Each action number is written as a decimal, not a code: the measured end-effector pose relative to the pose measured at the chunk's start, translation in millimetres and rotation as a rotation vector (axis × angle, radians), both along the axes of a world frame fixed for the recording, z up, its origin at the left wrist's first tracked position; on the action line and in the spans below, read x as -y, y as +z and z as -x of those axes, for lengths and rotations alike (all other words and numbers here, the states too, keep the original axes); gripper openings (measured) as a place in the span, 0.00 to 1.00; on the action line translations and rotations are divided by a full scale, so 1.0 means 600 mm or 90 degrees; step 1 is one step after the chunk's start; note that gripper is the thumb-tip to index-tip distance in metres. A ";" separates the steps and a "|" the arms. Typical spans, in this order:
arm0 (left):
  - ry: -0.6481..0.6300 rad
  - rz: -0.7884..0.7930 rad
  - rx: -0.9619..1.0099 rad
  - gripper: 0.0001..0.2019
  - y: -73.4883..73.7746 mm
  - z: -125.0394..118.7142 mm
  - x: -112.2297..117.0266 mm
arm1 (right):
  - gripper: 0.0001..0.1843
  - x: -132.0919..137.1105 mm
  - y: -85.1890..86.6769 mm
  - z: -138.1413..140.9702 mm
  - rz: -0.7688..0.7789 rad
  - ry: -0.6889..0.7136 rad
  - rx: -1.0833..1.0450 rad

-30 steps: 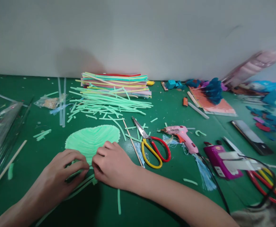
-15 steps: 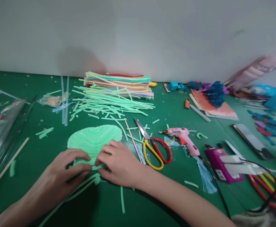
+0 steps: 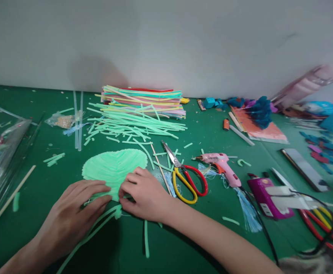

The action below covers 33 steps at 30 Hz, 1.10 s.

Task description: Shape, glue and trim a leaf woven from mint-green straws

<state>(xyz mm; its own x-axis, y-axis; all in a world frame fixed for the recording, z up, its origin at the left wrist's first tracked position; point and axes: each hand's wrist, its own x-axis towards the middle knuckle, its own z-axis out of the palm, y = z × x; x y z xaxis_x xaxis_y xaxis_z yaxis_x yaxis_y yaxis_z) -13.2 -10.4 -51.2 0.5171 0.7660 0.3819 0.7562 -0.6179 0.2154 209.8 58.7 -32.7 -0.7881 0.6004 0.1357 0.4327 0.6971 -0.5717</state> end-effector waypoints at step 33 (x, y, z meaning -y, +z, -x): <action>-0.002 0.112 -0.022 0.06 0.032 0.027 0.021 | 0.08 0.032 0.051 -0.073 -0.089 -0.058 0.176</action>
<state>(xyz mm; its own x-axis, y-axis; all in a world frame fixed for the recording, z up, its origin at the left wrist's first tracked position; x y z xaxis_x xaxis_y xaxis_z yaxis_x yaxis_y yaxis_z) -29.6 -23.2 -32.0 0.5299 0.8180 0.2237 0.7632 -0.5751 0.2948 253.6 39.6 -2.1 -0.7505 0.6608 0.0101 0.6226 0.7121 -0.3245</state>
